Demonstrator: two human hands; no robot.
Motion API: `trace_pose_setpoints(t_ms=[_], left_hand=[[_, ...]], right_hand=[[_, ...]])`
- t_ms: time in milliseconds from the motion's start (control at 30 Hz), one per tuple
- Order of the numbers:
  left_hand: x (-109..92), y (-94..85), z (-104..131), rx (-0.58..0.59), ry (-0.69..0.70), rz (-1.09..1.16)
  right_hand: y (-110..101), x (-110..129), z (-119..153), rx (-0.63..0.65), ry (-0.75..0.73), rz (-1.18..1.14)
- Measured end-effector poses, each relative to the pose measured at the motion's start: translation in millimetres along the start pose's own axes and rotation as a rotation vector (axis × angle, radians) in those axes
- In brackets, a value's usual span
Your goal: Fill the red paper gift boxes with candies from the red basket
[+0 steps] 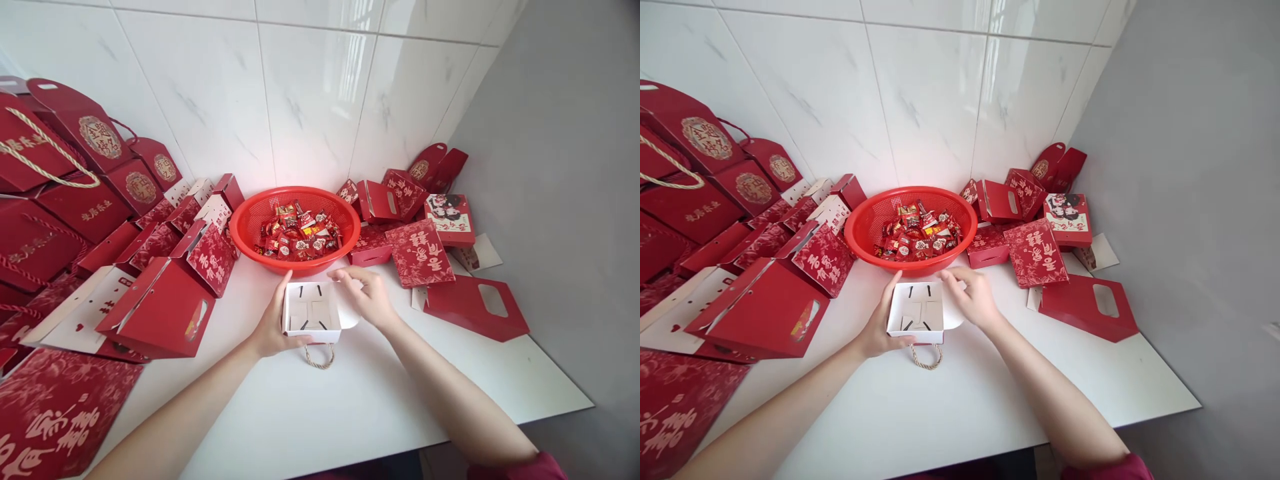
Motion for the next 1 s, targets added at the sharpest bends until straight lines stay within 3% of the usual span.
trace_pose_setpoints(t_ms=[100, 200, 267, 333, 400, 433, 533, 700, 767, 867, 1000], left_hand=[[4.9, -5.2, -3.6, -0.028, 0.001, 0.032], [7.9, -5.6, -3.3, -0.034, -0.004, 0.046], [9.2, -5.0, -1.7, -0.04, -0.004, 0.061], [10.3, -5.2, 0.2, -0.049, 0.0, 0.074], [11.3, -6.1, 2.0, -0.055, 0.0, 0.078], [11.7, -6.6, 2.7, -0.056, -0.001, 0.082], [12.1, -8.3, 3.8, -0.047, -0.007, 0.092], [12.9, -9.5, 3.4, -0.03, -0.025, 0.089], [14.2, -9.2, 3.2, -0.029, -0.031, 0.099], [15.9, -8.3, 3.2, -0.028, -0.038, 0.112], [15.2, -8.4, 2.7, -0.026, -0.041, 0.116]], right_hand=[[-14.6, 31.9, -30.3, -0.069, -0.154, 0.052], [-9.2, 42.3, -78.7, 0.047, -0.178, 0.105], [14.3, 27.8, -110.9, 0.323, -0.034, 0.164], [46.0, -1.7, -125.2, 0.722, 0.251, 0.276], [69.4, -22.9, -129.9, 0.96, 0.399, 0.369], [78.8, -30.6, -131.8, 1.021, 0.424, 0.412], [96.9, -49.4, -139.9, 1.044, 0.411, 0.562], [92.6, -68.1, -175.2, 0.798, 0.3, 0.78], [89.2, -70.8, -188.0, 0.76, 0.287, 0.816], [95.7, -69.2, -197.3, 0.803, 0.281, 0.825], [129.6, -56.8, -194.2, 0.924, 0.2, 0.754]])
Point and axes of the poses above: each hand's wrist, its own z-axis away from the middle knuckle, its own y-axis out of the palm, x = y × z, the point moved 6 cm from there along -z, towards the middle knuckle, and after that the axes turned 13 degrees about -z, right-handed, at the moved point
